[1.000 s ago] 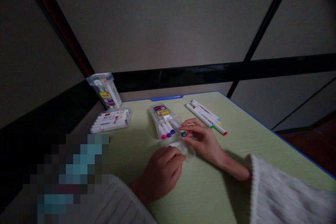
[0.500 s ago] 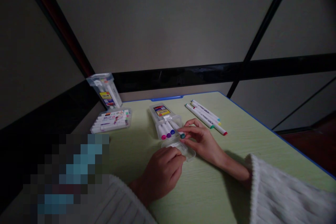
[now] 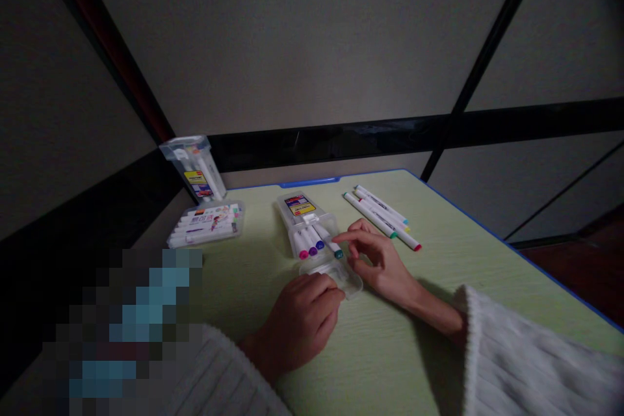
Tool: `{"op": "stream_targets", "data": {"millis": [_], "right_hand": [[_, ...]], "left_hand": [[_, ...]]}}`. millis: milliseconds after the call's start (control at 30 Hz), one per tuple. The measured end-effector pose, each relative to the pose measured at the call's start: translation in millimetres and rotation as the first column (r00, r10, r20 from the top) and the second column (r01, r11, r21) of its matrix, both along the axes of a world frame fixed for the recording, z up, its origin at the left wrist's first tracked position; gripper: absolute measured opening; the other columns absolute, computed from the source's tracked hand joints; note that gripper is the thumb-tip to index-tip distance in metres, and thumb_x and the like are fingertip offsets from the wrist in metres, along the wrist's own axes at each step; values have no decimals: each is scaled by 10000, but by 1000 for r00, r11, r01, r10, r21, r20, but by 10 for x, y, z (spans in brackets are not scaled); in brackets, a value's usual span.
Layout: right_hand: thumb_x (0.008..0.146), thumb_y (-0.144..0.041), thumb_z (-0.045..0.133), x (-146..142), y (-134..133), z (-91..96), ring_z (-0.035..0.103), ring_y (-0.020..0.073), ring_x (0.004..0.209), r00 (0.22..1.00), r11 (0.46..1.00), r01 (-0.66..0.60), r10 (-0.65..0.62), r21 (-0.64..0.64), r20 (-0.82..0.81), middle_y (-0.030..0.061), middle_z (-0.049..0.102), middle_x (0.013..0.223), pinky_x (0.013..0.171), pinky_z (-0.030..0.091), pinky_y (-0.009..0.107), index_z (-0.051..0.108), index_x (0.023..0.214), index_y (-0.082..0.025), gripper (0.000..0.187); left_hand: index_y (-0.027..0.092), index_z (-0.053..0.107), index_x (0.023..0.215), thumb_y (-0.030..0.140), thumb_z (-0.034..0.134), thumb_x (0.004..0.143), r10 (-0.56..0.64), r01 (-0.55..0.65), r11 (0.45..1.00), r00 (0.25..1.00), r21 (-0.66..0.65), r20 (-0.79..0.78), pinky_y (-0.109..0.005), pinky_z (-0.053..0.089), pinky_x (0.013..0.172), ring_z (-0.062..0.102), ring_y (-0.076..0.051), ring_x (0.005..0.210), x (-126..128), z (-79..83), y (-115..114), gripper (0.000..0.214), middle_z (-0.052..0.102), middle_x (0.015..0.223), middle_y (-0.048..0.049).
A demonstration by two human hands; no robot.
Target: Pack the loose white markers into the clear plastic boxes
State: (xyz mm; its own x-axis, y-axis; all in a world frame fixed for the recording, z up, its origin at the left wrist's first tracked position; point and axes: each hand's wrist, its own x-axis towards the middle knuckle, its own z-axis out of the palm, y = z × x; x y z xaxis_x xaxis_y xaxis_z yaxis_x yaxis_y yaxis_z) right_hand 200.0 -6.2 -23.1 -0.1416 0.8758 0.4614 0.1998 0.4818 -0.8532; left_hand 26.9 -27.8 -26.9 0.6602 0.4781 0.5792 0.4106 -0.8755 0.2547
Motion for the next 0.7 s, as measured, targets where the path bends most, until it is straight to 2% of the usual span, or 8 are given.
{"op": "stream_targets", "data": {"millis": [100, 233, 400, 700], "right_hand": [[638, -73, 471, 16, -1, 33, 402, 122, 623, 999, 999, 52, -52, -7, -5, -16, 372, 697, 536, 332, 252, 620, 813, -184, 255], [627, -100, 509, 8, 4, 32, 360, 105, 559, 996, 994, 73, -76, -77, -39, -45, 362, 631, 500, 299, 239, 514, 735, -181, 135], [590, -103, 514, -18, 7, 15, 325, 94, 522, 993, 989, 52, -66, -141, -96, -67, 350, 576, 470, 282, 225, 370, 630, -211, 185], [620, -135, 534, -31, 8, 6, 344, 90, 522, 995, 980, 27, -45, -197, -87, -60, 384, 602, 467, 277, 220, 357, 632, -213, 194]], "left_hand": [[152, 590, 752, 76, 434, 809, -2, 2, 1000, 1000, -2, -6, -246, 435, 591, 521, -131, 644, -2, 11, 0, 183, 588, 714, -35], [148, 591, 754, 71, 437, 805, -12, 12, 1000, 1000, 3, 7, -247, 439, 592, 523, -131, 640, -4, 12, 0, 179, 589, 710, -36], [148, 596, 760, 76, 436, 807, -11, 11, 1000, 1000, -2, 4, -250, 446, 592, 530, -135, 649, 2, 4, -5, 182, 593, 715, -41], [150, 598, 778, 78, 426, 816, -10, 10, 1000, 1000, -13, -6, -245, 446, 590, 532, -129, 644, -2, 2, -2, 190, 590, 716, -39]]}}
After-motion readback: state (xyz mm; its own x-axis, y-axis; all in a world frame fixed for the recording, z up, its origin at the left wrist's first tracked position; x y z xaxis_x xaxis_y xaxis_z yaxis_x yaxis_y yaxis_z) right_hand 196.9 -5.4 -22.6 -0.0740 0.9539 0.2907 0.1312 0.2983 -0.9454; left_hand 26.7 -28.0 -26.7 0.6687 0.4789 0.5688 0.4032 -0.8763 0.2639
